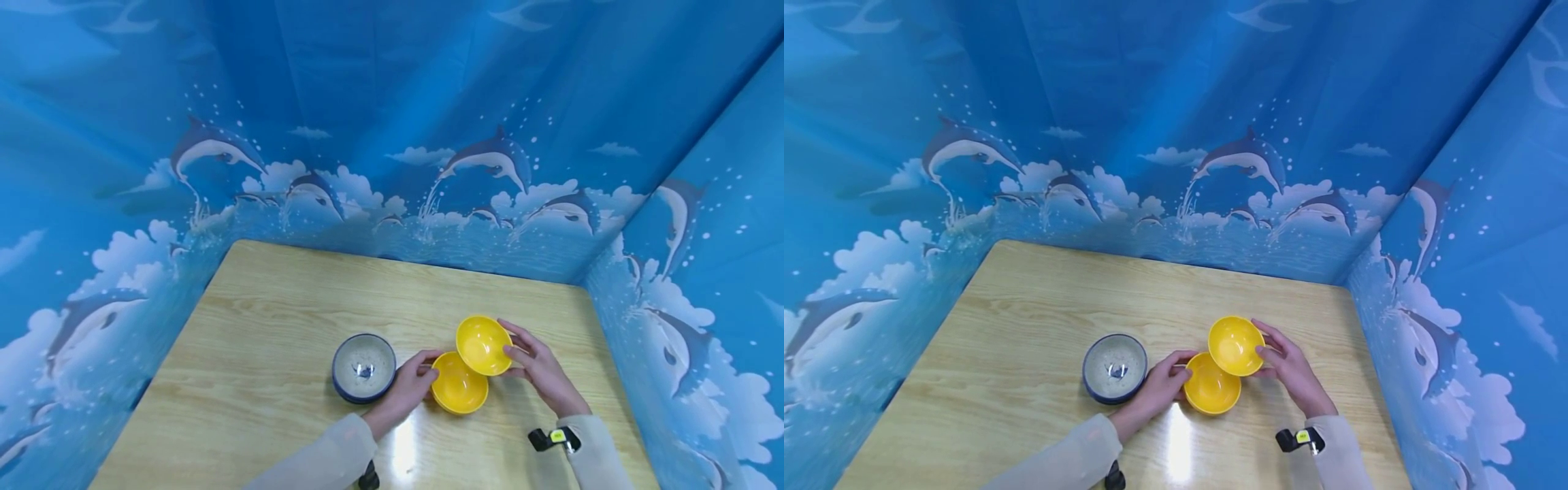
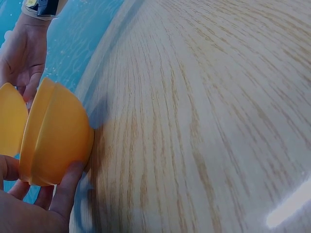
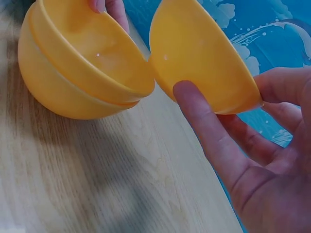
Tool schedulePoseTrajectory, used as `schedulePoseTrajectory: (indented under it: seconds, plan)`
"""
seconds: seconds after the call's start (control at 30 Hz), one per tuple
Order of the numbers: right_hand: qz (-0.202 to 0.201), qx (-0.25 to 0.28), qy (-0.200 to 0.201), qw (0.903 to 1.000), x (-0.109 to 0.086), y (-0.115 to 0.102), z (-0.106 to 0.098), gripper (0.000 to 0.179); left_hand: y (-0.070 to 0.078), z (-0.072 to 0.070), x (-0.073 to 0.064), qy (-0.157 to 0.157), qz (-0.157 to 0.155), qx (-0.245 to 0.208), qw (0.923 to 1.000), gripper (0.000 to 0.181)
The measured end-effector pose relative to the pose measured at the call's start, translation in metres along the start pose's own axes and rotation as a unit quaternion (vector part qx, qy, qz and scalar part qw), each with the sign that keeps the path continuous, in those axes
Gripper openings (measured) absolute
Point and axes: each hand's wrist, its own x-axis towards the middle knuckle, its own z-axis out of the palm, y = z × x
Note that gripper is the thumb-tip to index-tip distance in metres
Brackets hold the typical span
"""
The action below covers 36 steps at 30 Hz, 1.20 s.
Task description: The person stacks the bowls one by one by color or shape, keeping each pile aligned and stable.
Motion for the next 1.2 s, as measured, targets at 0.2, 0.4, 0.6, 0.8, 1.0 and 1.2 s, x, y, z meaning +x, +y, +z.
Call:
schedulePoseTrajectory:
  seconds: [0.2, 0.4, 0.6, 0.8, 1.0, 1.2]
  plan:
    - [0.005, -0.004, -0.005, 1.0000, -0.0024, 0.0023, 0.0021, 0.066, 0.0004, -0.0002, 0.0002, 0.000, 0.003, 0.003, 1.0000, 0.043]
    - [0.004, -0.007, -0.012, 0.9999, -0.0038, 0.0030, 0.0043, 0.066, 0.0006, 0.0004, 0.0002, 0.004, 0.000, 0.005, 1.0000, 0.043]
    - [0.001, -0.007, -0.017, 0.9998, -0.0039, 0.0027, 0.0060, 0.067, 0.0013, 0.0009, 0.0003, 0.006, -0.003, 0.007, 1.0000, 0.042]
    - [0.006, -0.007, -0.020, 0.9997, -0.0045, 0.0036, 0.0077, 0.062, 0.0003, -0.0005, -0.0004, 0.001, 0.003, -0.008, 1.0000, 0.042]
    - [0.002, -0.014, -0.036, 0.9992, -0.0047, 0.0039, 0.0085, 0.063, -0.0009, -0.0012, -0.0005, -0.004, 0.007, -0.020, 0.9998, 0.043]
    - [-0.004, -0.031, -0.068, 0.9972, -0.0052, 0.0058, 0.0092, 0.063, -0.0014, -0.0016, 0.0014, -0.005, 0.002, -0.017, 0.9998, 0.044]
